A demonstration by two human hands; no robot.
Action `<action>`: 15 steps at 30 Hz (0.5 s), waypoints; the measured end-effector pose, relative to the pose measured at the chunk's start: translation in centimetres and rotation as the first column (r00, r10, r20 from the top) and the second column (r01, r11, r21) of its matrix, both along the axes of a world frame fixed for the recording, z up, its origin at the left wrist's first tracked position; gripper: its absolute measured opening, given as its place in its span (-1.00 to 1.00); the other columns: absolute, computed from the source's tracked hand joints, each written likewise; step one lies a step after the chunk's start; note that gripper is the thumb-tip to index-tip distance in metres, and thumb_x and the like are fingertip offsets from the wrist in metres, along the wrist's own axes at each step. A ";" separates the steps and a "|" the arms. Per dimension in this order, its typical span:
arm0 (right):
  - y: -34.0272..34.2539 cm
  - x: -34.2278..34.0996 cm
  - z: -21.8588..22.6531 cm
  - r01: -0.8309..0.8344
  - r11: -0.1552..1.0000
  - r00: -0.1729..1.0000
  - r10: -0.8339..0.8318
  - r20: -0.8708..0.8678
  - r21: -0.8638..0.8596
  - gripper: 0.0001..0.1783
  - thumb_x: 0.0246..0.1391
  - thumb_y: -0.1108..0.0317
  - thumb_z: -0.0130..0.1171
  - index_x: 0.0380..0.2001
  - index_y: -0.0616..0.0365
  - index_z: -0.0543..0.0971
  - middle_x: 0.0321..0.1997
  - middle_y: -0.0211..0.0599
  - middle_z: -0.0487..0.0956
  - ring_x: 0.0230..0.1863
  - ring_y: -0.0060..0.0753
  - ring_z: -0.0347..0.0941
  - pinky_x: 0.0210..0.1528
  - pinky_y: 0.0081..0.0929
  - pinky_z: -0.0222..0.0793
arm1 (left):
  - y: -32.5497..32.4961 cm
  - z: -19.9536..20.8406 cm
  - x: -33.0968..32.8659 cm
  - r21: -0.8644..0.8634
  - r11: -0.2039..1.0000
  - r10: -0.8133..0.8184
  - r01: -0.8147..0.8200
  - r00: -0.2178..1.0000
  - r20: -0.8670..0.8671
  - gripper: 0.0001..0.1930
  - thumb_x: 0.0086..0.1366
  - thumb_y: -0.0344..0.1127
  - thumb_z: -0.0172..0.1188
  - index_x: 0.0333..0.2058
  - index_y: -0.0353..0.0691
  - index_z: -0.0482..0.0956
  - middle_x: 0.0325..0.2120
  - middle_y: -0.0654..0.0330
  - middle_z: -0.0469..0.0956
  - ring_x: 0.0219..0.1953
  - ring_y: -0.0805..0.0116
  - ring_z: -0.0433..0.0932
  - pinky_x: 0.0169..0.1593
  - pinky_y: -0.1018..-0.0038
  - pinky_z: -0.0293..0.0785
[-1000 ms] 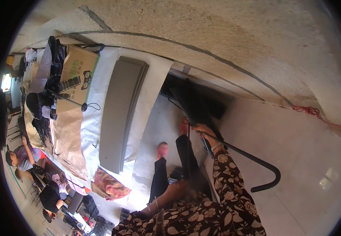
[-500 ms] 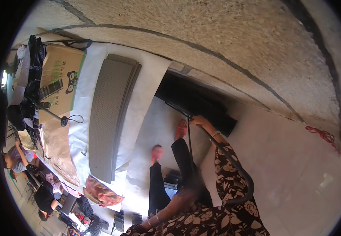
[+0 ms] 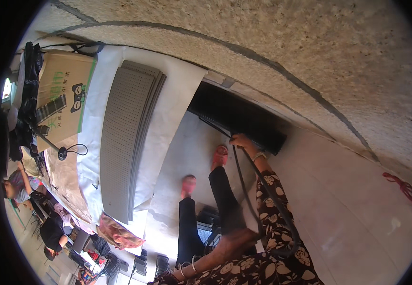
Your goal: The person inserts plastic spikes into the holes of a perforated frame by hand, sets the assembled frame aside, and takes a new frame. The person then gathers plastic spikes from a pile on the table and inserts them into the new frame.
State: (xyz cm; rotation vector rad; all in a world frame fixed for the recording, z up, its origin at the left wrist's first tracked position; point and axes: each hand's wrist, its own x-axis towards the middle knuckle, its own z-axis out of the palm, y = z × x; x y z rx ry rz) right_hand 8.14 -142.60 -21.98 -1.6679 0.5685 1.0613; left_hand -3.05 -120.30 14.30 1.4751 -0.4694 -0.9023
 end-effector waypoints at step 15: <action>-1.4 2.0 10.4 0.040 0.974 0.970 -0.091 0.225 0.224 -0.55 0.19 0.07 0.10 0.07 0.04 0.53 -0.10 -0.45 0.60 -0.18 -0.54 0.48 -0.17 -0.64 0.30 | -4.4 1.0 2.2 0.170 0.978 0.092 -0.119 0.983 0.159 -0.72 0.21 -0.43 0.16 -0.09 -0.28 0.43 -0.20 0.04 0.53 -0.22 0.01 0.56 -0.29 0.25 0.57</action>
